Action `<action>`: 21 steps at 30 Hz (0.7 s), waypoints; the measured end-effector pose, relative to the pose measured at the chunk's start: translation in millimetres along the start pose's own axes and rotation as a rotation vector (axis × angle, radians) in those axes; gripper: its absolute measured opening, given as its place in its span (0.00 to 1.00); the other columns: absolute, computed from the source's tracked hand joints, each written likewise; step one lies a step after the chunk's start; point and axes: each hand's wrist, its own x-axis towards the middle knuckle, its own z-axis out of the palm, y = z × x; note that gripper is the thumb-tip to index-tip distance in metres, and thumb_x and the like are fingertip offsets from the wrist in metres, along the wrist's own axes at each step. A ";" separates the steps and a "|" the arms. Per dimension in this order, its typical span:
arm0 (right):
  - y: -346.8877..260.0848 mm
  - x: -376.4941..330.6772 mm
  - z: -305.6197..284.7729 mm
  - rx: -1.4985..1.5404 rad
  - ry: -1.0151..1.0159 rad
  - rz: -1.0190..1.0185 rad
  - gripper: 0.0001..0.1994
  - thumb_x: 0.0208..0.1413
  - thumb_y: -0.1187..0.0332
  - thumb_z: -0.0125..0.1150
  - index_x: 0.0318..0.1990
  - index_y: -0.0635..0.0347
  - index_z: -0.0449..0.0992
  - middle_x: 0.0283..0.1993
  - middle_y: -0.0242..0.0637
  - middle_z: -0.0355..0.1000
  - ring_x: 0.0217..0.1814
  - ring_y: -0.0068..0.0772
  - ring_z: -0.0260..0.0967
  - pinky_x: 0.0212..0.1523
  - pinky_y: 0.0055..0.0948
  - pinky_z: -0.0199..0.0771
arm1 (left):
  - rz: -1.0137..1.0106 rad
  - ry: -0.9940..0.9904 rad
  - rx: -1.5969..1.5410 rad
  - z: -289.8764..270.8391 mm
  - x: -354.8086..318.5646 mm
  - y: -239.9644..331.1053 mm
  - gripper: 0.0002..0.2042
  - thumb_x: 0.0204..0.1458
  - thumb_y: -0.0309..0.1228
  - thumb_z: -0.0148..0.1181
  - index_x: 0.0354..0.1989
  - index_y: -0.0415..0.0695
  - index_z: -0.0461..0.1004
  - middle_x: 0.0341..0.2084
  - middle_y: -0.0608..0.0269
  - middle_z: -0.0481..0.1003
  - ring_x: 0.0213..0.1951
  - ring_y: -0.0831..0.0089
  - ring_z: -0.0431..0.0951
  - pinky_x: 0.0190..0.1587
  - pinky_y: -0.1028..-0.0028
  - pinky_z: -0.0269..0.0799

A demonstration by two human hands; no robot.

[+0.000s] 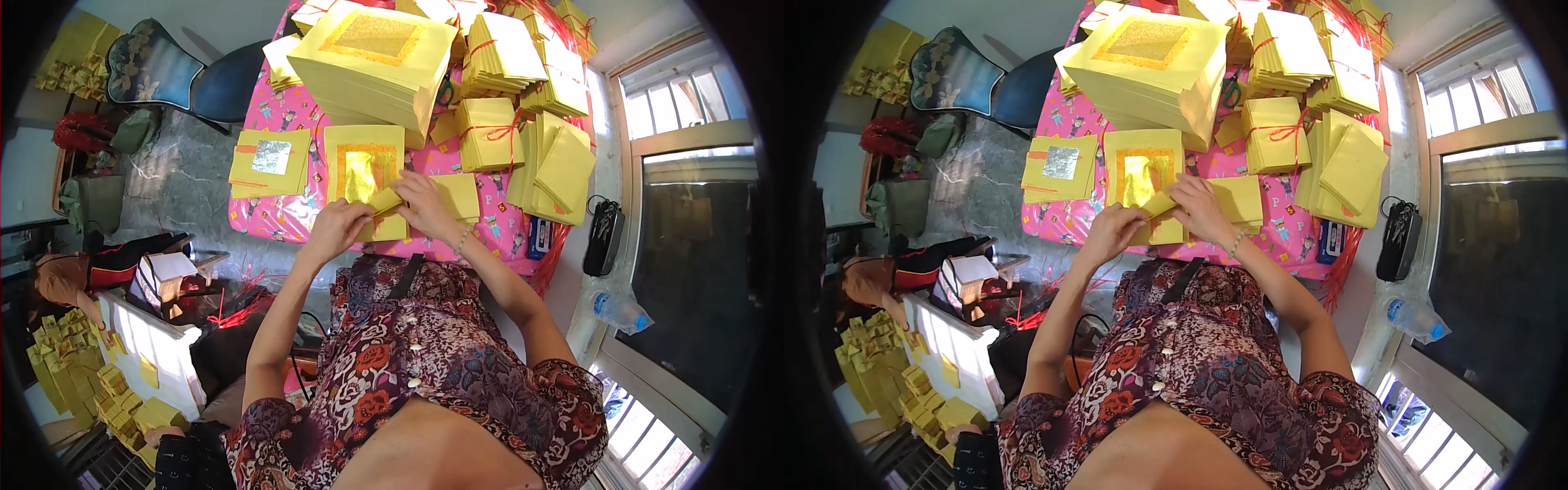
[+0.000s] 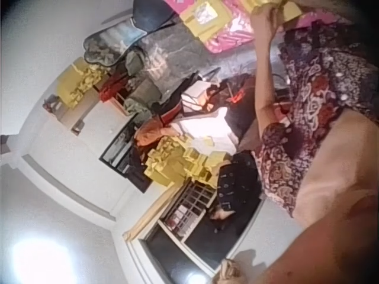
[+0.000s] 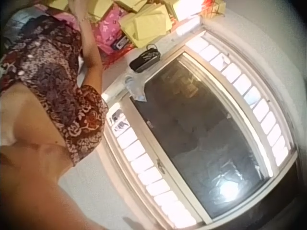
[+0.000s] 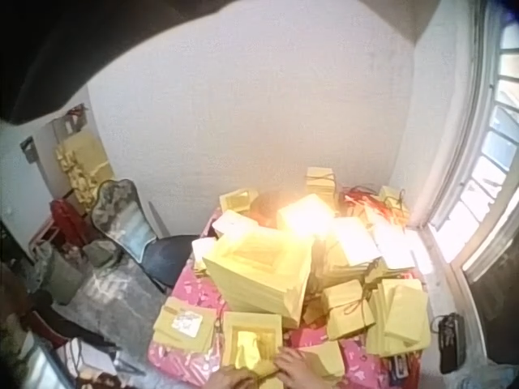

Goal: Stacking and organizing bundles of yellow paper on a table.

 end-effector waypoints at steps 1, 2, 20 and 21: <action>7.4 -0.7 1.4 -0.099 -0.077 -0.058 0.20 0.48 0.75 0.64 0.51 0.59 0.70 0.51 0.46 0.73 0.63 0.50 0.65 0.68 0.44 0.56 | 0.005 0.001 0.002 -4.0 0.2 4.0 0.15 0.51 0.31 0.64 0.48 0.47 0.77 0.30 0.58 0.78 0.31 0.61 0.76 0.35 0.64 0.72; 14.1 -2.6 2.9 -0.103 -0.073 -0.059 0.20 0.48 0.75 0.64 0.51 0.59 0.70 0.51 0.46 0.73 0.63 0.50 0.65 0.68 0.44 0.56 | -0.014 0.032 -0.074 -9.1 -1.8 9.1 0.20 0.49 0.30 0.65 0.52 0.47 0.74 0.34 0.58 0.78 0.35 0.59 0.76 0.39 0.64 0.72; 9.4 13.5 -14.3 -0.176 -0.357 -0.367 0.33 0.38 0.74 0.65 0.59 0.43 0.74 0.62 0.32 0.69 0.67 0.40 0.59 0.65 0.41 0.57 | 0.073 -0.045 -0.055 -8.7 -16.7 -42.4 0.20 0.38 0.32 0.70 0.44 0.49 0.80 0.51 0.66 0.77 0.58 0.58 0.69 0.59 0.59 0.63; 12.0 14.5 -12.4 -0.174 -0.358 -0.367 0.33 0.38 0.74 0.65 0.59 0.43 0.74 0.62 0.32 0.69 0.67 0.40 0.59 0.65 0.41 0.57 | 0.096 -0.006 -0.077 -5.3 -16.7 -46.3 0.20 0.38 0.31 0.70 0.45 0.49 0.80 0.48 0.64 0.78 0.56 0.59 0.72 0.57 0.60 0.66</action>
